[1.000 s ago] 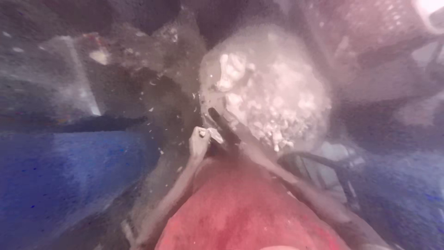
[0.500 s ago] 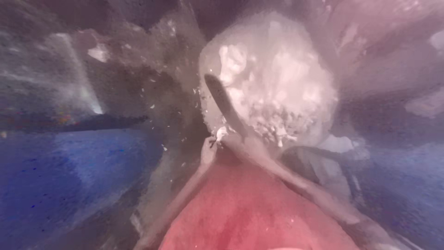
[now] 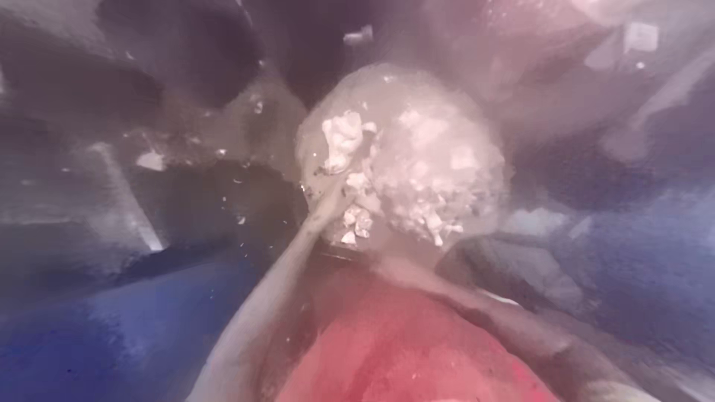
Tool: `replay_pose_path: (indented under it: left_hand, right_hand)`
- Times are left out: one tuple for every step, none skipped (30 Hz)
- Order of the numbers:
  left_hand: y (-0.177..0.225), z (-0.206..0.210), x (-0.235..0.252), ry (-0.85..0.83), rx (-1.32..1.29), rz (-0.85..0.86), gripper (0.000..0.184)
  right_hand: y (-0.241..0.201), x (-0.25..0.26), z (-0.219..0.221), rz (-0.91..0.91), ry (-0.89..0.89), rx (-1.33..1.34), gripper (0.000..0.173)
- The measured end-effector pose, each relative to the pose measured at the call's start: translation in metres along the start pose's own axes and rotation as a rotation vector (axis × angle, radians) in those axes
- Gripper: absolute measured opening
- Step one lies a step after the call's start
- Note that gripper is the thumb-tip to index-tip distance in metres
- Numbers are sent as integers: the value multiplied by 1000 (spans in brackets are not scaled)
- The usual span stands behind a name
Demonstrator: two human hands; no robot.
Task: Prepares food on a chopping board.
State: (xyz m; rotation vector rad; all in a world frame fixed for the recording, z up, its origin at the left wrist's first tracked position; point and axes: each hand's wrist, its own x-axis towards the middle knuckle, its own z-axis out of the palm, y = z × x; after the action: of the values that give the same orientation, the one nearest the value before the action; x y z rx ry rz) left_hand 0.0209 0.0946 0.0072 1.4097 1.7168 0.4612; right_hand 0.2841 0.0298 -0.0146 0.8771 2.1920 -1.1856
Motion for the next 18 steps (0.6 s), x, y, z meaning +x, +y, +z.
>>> replay_pose_path:
  left_hand:
    - [-10, 10, 29, 37, 160, -9, 66]
    - [-9, 14, 46, 35, 256, -30, 63]
    - [1, 12, 54, -12, 309, -65, 59]
    - [14, 7, 55, -85, 316, -95, 54]
    - [27, 3, 50, -159, 324, -86, 54]
    - [32, 1, 45, -232, 351, -36, 59]
    - [35, -1, 37, -259, 357, 17, 61]
    - [30, -1, 32, -270, 364, 53, 61]
    - [24, -2, 24, -255, 346, 31, 60]
    - [26, -9, 9, -214, 288, -43, 60]
    - [31, -19, -11, -152, 188, -112, 62]
    - [36, -29, -35, -89, 49, -155, 66]
    - [37, -37, -62, -49, -105, -175, 67]
    - [33, -39, -85, -24, -285, -171, 65]
    - [24, -33, -107, -10, -476, -179, 62]
    - [14, -20, -124, 19, -626, -233, 56]
    - [2, -3, -133, 84, -696, -301, 49]
    - [-13, 17, -137, 145, -671, -369, 44]
  right_hand:
    - [-2, -3, -3, 3, 6, 0, 62]
    - [-3, -5, -3, 8, 10, 30, 62]
    - [-3, -7, -5, 11, 27, 78, 62]
    - [-4, -8, -6, 12, 28, 124, 63]
    - [-4, -8, -5, 6, 31, 162, 64]
    - [-4, -8, -4, -7, 38, 189, 65]
    - [-4, -8, -4, -25, 36, 220, 66]
    - [-4, -9, -5, -46, 40, 253, 65]
    - [-2, -11, -8, -48, 37, 295, 63]
    - [2, -14, -11, -16, 29, 375, 61]
    - [10, -17, -12, 36, 47, 481, 60]
    - [22, -22, -12, 98, 84, 592, 58]
    - [38, -26, -8, 139, 160, 665, 56]
    - [53, -25, -8, 163, 267, 681, 53]
    - [62, -25, -11, 190, 370, 651, 54]
    - [65, -25, -20, 188, 426, 599, 58]
    - [60, -25, -38, 155, 468, 562, 58]
    - [44, -29, -57, 105, 497, 539, 55]
